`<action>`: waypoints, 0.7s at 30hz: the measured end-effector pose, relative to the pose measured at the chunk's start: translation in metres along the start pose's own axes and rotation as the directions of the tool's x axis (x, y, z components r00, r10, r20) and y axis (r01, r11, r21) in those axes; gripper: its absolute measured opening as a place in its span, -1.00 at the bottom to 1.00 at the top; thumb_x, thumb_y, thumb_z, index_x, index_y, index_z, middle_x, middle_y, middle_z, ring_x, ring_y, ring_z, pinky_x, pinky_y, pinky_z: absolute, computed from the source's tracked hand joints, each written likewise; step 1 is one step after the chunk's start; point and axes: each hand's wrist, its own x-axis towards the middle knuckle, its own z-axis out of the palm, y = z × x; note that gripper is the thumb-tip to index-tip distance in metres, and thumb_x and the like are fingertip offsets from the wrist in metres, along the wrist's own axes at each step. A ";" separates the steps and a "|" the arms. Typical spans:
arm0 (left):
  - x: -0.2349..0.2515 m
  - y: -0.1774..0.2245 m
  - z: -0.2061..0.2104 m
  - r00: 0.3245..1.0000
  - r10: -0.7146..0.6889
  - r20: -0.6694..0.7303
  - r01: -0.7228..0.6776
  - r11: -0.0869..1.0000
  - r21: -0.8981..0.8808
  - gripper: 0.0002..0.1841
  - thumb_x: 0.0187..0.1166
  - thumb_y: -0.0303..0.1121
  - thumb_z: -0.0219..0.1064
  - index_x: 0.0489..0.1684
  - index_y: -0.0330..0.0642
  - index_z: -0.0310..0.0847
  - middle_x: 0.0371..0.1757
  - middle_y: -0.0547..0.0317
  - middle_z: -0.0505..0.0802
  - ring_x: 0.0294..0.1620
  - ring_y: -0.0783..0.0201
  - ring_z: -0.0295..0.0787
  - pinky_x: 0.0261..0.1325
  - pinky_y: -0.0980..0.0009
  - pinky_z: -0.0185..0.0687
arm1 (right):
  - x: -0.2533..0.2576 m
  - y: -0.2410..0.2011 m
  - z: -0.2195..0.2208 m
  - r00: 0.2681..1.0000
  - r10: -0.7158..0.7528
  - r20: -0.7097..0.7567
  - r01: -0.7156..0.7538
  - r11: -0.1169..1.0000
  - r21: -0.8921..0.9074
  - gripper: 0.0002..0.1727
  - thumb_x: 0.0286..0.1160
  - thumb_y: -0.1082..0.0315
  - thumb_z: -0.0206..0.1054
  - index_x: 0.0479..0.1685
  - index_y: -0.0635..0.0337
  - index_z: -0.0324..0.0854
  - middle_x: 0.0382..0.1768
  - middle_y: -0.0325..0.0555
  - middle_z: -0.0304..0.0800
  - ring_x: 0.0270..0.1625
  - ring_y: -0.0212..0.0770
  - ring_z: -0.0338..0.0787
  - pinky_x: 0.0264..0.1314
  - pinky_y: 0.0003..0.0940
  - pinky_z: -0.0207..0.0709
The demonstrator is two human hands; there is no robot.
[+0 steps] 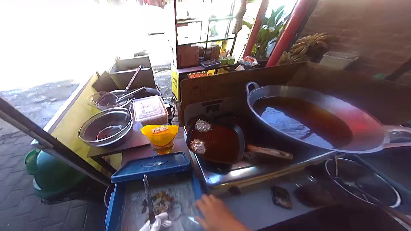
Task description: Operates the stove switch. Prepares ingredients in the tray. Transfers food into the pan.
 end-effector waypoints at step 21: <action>0.017 -0.012 -0.127 0.997 -0.072 0.029 0.069 0.991 0.112 -0.74 0.73 -0.28 0.26 0.12 -0.19 0.81 -0.50 0.21 0.78 -0.67 0.42 0.51 -0.63 0.54 0.41 | 0.011 -0.074 -0.038 0.947 0.252 0.198 -0.183 0.933 -0.311 -0.50 0.88 -0.10 -0.16 0.31 -0.05 0.59 -0.14 0.10 0.84 0.04 0.23 0.85 0.04 0.28 0.65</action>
